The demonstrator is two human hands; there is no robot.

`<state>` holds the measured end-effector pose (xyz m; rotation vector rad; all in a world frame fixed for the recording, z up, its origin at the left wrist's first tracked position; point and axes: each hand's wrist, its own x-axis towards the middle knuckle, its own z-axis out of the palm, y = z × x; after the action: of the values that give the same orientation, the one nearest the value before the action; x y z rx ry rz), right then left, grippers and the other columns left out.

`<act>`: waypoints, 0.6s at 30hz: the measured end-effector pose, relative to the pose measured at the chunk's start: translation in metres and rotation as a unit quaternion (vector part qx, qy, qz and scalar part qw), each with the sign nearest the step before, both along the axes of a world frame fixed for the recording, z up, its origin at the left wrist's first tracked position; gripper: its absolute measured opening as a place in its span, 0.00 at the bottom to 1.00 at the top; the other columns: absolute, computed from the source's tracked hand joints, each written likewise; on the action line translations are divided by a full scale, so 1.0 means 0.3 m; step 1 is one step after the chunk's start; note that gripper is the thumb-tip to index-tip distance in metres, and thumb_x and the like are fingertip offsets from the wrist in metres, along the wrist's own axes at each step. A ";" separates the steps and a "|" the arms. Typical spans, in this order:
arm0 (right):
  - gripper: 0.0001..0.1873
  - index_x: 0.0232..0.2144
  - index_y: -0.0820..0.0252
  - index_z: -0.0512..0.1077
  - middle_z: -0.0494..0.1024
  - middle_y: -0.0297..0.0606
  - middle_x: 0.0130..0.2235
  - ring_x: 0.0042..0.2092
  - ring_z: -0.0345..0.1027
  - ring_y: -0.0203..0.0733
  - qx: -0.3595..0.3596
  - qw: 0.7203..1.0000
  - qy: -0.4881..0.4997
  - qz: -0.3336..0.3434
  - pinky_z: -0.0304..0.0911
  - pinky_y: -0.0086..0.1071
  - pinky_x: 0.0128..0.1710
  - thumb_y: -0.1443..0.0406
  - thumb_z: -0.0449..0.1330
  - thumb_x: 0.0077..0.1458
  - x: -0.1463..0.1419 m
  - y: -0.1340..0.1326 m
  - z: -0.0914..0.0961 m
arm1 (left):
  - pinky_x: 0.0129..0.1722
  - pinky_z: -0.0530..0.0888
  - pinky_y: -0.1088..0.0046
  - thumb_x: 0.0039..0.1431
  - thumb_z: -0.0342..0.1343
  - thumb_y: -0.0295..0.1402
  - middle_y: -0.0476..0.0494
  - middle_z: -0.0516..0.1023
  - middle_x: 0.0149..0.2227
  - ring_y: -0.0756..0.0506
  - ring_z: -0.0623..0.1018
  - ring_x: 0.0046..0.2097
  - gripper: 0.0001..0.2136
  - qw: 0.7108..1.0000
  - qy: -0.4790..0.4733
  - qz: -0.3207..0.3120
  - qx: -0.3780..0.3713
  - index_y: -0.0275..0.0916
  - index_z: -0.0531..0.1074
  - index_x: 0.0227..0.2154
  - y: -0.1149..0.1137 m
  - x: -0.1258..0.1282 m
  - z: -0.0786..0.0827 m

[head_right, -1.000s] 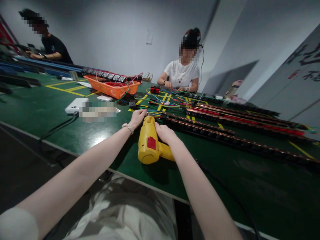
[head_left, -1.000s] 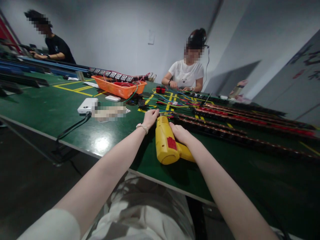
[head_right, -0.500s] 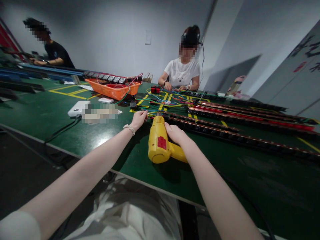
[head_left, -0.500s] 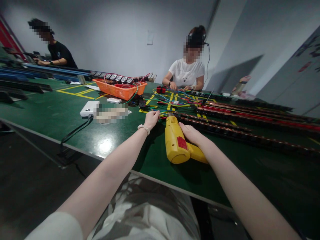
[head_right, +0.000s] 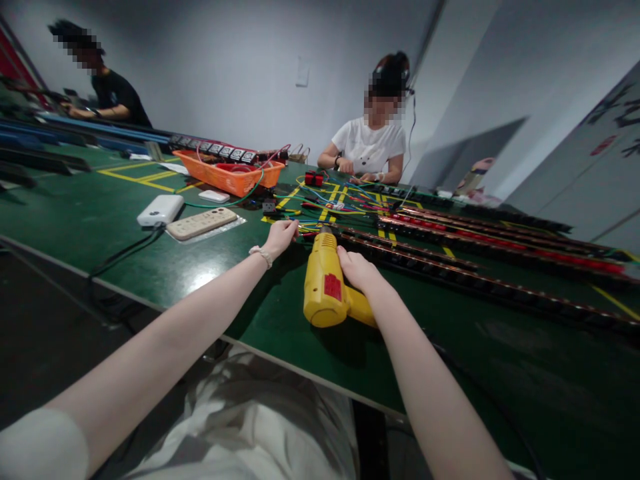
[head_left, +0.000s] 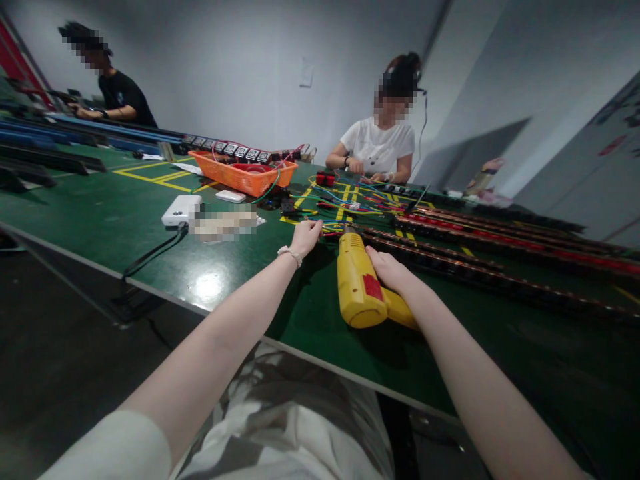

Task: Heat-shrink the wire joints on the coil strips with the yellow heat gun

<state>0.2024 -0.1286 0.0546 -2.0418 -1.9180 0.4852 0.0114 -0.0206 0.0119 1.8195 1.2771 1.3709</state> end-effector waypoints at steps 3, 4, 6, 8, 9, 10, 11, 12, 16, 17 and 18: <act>0.33 0.43 0.61 0.68 0.69 0.47 0.49 0.49 0.61 0.51 -0.004 1.000 0.000 0.008 0.54 0.39 0.46 0.47 0.33 0.56 -0.027 -0.003 0.007 | 0.26 0.62 0.75 0.54 0.42 0.41 0.49 0.65 0.14 0.51 0.67 0.21 0.19 1.000 -0.006 -0.002 -0.011 0.35 0.66 0.14 -0.006 -0.002 0.005; 0.33 0.44 0.61 0.68 0.68 0.47 0.49 0.49 0.61 0.51 -0.006 1.000 -0.003 0.011 0.54 0.40 0.47 0.48 0.33 0.57 -0.039 -0.002 0.009 | 0.26 0.62 0.75 0.53 0.42 0.40 0.49 0.65 0.14 0.51 0.67 0.21 0.19 1.000 -0.006 -0.002 -0.011 0.35 0.66 0.14 -0.007 -0.002 0.006; 0.32 0.47 0.60 0.65 0.67 0.47 0.50 0.50 0.60 0.52 -0.007 1.000 -0.015 0.027 0.53 0.41 0.47 0.49 0.33 0.57 -0.069 0.004 0.010 | 0.26 0.61 0.75 0.53 0.43 0.40 0.49 0.65 0.14 0.51 0.67 0.21 0.19 1.000 0.001 0.002 -0.005 0.35 0.66 0.13 -0.008 -0.005 0.008; 0.31 0.50 0.60 0.63 0.67 0.48 0.50 0.51 0.59 0.53 -0.009 0.999 -0.028 0.044 0.52 0.42 0.47 0.51 0.32 0.58 -0.100 0.012 0.010 | 0.25 0.59 0.76 0.53 0.43 0.40 0.50 0.64 0.14 0.51 0.66 0.22 0.19 1.000 0.011 0.012 -0.002 0.35 0.65 0.13 -0.005 -0.007 0.007; 0.32 0.50 0.61 0.63 0.67 0.49 0.50 0.51 0.59 0.54 -0.011 0.998 -0.031 0.052 0.53 0.42 0.47 0.51 0.31 0.58 -0.113 0.017 0.009 | 0.25 0.58 0.76 0.52 0.43 0.40 0.50 0.63 0.14 0.51 0.65 0.22 0.19 1.000 0.017 0.018 -0.004 0.35 0.65 0.13 -0.002 -0.009 0.007; 0.32 0.49 0.61 0.64 0.67 0.49 0.50 0.51 0.59 0.54 -0.014 0.998 -0.032 0.059 0.53 0.42 0.47 0.51 0.31 0.58 -0.125 0.022 0.008 | 0.24 0.58 0.76 0.52 0.43 0.40 0.50 0.62 0.14 0.52 0.64 0.22 0.19 0.999 0.022 0.022 -0.007 0.35 0.65 0.13 0.001 -0.010 0.006; 0.32 0.49 0.60 0.64 0.67 0.49 0.50 0.51 0.59 0.54 -0.014 0.997 -0.035 0.067 0.53 0.41 0.47 0.51 0.30 0.58 -0.133 0.026 0.007 | 0.24 0.57 0.76 0.52 0.43 0.40 0.51 0.61 0.14 0.52 0.63 0.22 0.19 0.999 0.026 0.025 -0.010 0.35 0.65 0.13 0.003 -0.011 0.006; 0.31 0.50 0.60 0.63 0.67 0.48 0.50 0.51 0.59 0.53 -0.011 0.996 -0.042 0.078 0.53 0.41 0.47 0.52 0.31 0.59 -0.139 0.030 0.005 | 0.24 0.56 0.76 0.52 0.43 0.41 0.51 0.61 0.14 0.52 0.62 0.22 0.19 0.999 0.029 0.027 -0.011 0.34 0.65 0.13 0.006 -0.012 0.005; 0.28 0.52 0.57 0.60 0.67 0.47 0.50 0.50 0.60 0.53 0.001 0.993 -0.058 0.100 0.54 0.41 0.46 0.53 0.32 0.59 -0.147 0.038 -0.001 | 0.24 0.55 0.76 0.52 0.44 0.40 0.51 0.60 0.15 0.52 0.61 0.23 0.18 0.999 0.024 0.029 -0.005 0.34 0.65 0.14 0.012 -0.013 0.003; 0.29 0.52 0.57 0.61 0.67 0.47 0.50 0.50 0.60 0.53 -0.001 0.994 -0.053 0.096 0.54 0.41 0.46 0.53 0.31 0.59 -0.147 0.038 -0.001 | 0.24 0.55 0.76 0.52 0.44 0.40 0.51 0.60 0.15 0.52 0.61 0.24 0.18 0.999 0.022 0.029 -0.005 0.34 0.65 0.14 0.012 -0.012 0.003; 0.30 0.50 0.57 0.62 0.68 0.47 0.49 0.50 0.61 0.54 -0.004 0.995 -0.046 0.089 0.54 0.42 0.46 0.52 0.30 0.59 -0.147 0.037 -0.001 | 0.24 0.55 0.76 0.52 0.44 0.40 0.51 0.60 0.15 0.52 0.61 0.24 0.18 0.999 0.021 0.029 -0.005 0.34 0.65 0.14 0.011 -0.013 0.003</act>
<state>0.1583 -0.1175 0.0544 -1.9395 -2.1677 0.4464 0.0076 -0.0171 0.0129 1.8257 1.3659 1.3618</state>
